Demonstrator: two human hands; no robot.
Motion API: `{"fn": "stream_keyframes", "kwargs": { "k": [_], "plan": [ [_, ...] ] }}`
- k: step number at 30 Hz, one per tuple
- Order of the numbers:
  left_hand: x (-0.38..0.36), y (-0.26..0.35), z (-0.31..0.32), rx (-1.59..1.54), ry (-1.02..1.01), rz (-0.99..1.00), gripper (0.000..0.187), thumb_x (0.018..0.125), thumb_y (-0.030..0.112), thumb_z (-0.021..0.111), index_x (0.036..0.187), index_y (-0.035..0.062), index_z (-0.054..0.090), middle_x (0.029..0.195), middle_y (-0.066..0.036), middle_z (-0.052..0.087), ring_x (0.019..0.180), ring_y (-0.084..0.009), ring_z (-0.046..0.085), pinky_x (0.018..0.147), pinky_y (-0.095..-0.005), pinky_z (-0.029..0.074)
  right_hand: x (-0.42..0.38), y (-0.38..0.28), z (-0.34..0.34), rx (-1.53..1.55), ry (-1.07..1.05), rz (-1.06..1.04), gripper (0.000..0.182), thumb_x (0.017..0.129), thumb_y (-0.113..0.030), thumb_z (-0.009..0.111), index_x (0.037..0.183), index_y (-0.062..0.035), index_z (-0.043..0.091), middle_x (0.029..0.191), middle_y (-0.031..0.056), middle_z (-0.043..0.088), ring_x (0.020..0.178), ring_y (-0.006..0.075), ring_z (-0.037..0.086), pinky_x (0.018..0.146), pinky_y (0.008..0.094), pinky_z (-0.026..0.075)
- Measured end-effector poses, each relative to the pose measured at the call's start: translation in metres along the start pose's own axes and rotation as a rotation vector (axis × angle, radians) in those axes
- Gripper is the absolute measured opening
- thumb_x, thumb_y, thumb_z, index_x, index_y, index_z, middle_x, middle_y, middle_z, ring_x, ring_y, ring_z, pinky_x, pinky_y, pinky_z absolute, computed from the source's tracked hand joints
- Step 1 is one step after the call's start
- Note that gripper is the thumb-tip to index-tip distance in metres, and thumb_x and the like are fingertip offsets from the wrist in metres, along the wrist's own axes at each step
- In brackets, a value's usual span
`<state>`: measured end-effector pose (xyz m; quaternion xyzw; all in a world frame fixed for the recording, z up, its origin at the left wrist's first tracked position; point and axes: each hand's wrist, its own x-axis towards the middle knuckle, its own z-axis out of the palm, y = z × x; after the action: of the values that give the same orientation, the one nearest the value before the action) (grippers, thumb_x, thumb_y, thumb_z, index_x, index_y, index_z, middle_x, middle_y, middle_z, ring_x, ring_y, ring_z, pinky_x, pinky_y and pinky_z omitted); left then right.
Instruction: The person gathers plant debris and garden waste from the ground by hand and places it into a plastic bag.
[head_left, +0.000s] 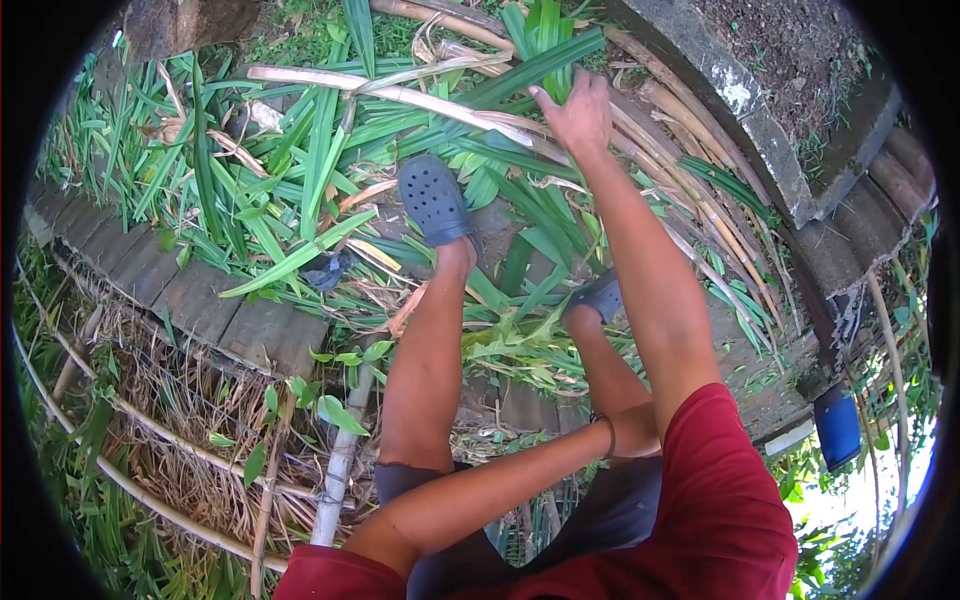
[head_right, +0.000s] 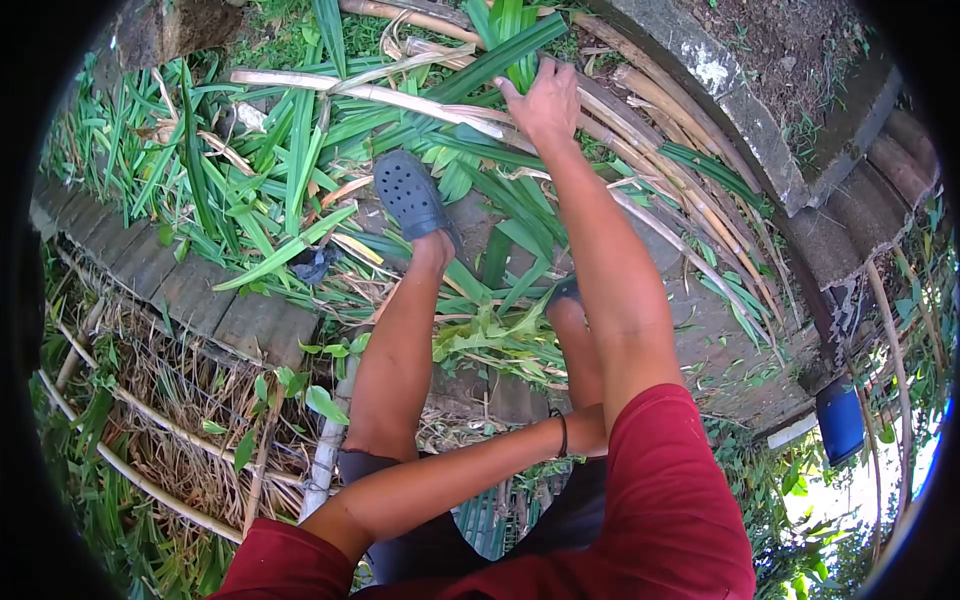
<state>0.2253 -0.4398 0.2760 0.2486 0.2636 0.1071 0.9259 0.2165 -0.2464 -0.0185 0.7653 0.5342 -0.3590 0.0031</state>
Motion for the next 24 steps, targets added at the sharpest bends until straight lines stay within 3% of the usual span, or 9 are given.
{"fn": "stream_keyframes", "kwargs": {
  "k": [2,6,9,12,15,18,20,21,24],
  "plan": [
    [0.002,0.000,0.000,-0.032,-0.020,-0.032,0.019,0.097,0.013,0.058,0.109,-0.0007,0.061,0.096,-0.010,0.066,0.083,-0.0171,0.058,0.071,-0.0346,0.048,-0.001,-0.006,0.010,0.010,0.059,-0.116,0.083,0.078,-0.053,0.075,0.131,0.0041,0.048,0.126,0.0268,0.049,0.120,0.0411,0.051,0.105,0.0476,0.041],
    [-0.002,0.002,-0.007,-0.037,-0.099,-0.075,0.016,0.097,0.013,0.058,0.105,-0.0003,0.061,0.090,-0.007,0.066,0.079,-0.0159,0.058,0.065,-0.0329,0.047,-0.009,-0.013,0.025,-0.016,0.049,-0.032,0.068,0.079,-0.041,0.077,0.127,0.0018,0.054,0.124,0.0278,0.054,0.118,0.0410,0.053,0.103,0.0458,0.043],
    [-0.004,0.031,-0.021,-0.107,-0.174,-0.372,0.015,0.098,0.013,0.057,0.105,-0.0005,0.060,0.088,-0.005,0.065,0.077,-0.0155,0.057,0.063,-0.0325,0.046,-0.012,-0.011,0.020,-0.117,-0.006,-0.070,0.058,0.082,-0.033,0.076,0.128,-0.0024,0.056,0.125,0.0268,0.057,0.114,0.0397,0.058,0.099,0.0466,0.047],
    [0.002,0.016,-0.009,-0.152,-0.187,-0.350,0.022,0.099,0.013,0.054,0.116,-0.0013,0.058,0.101,-0.008,0.067,0.088,-0.0190,0.061,0.073,-0.0339,0.049,-0.002,0.009,0.014,-0.158,-0.058,-0.195,0.051,0.087,-0.030,0.072,0.129,-0.0060,0.056,0.119,0.0247,0.063,0.108,0.0389,0.063,0.093,0.0480,0.051],
    [0.008,-0.022,0.017,-0.236,0.150,0.161,0.031,0.098,0.017,0.054,0.120,-0.0033,0.058,0.111,-0.021,0.067,0.086,-0.0284,0.068,0.078,-0.0382,0.053,0.006,0.017,-0.006,-0.194,-0.128,-0.167,0.045,0.091,-0.028,0.066,0.128,-0.0055,0.056,0.106,0.0261,0.068,0.099,0.0417,0.067,0.087,0.0518,0.052],
    [0.011,-0.030,0.018,-0.167,0.149,0.199,0.040,0.099,0.016,0.052,0.134,-0.0024,0.047,0.120,-0.024,0.063,0.099,-0.0312,0.066,0.089,-0.0391,0.050,0.008,0.035,-0.018,-0.138,-0.129,-0.144,0.042,0.092,-0.027,0.065,0.127,-0.0046,0.058,0.099,0.0280,0.069,0.094,0.0459,0.067,0.084,0.0554,0.051],
    [0.000,0.008,-0.003,-0.267,0.018,-0.128,0.047,0.100,0.020,0.053,0.140,-0.0018,0.042,0.123,-0.025,0.061,0.107,-0.0313,0.063,0.094,-0.0392,0.048,0.000,0.044,-0.020,0.184,0.022,-0.274,0.039,0.092,-0.026,0.064,0.123,-0.0035,0.061,0.099,0.0270,0.070,0.094,0.0459,0.067,0.083,0.0542,0.051],
    [-0.002,0.016,-0.007,-0.297,-0.023,-0.237,0.050,0.100,0.022,0.053,0.141,-0.0017,0.040,0.124,-0.026,0.060,0.110,-0.0314,0.062,0.096,-0.0392,0.047,-0.011,0.030,-0.034,0.306,0.017,-0.246,0.037,0.093,-0.021,0.064,0.124,-0.0025,0.062,0.098,0.0236,0.072,0.093,0.0384,0.071,0.084,0.0480,0.052],
    [0.000,0.004,0.004,-0.275,-0.033,-0.303,0.054,0.100,0.030,0.054,0.140,-0.0037,0.040,0.124,-0.026,0.059,0.104,-0.0302,0.065,0.091,-0.0380,0.049,-0.032,0.006,-0.062,0.534,-0.103,-0.089,0.037,0.093,-0.018,0.065,0.126,-0.0020,0.062,0.096,0.0171,0.073,0.091,0.0285,0.070,0.086,0.0417,0.052]
  ]
}}
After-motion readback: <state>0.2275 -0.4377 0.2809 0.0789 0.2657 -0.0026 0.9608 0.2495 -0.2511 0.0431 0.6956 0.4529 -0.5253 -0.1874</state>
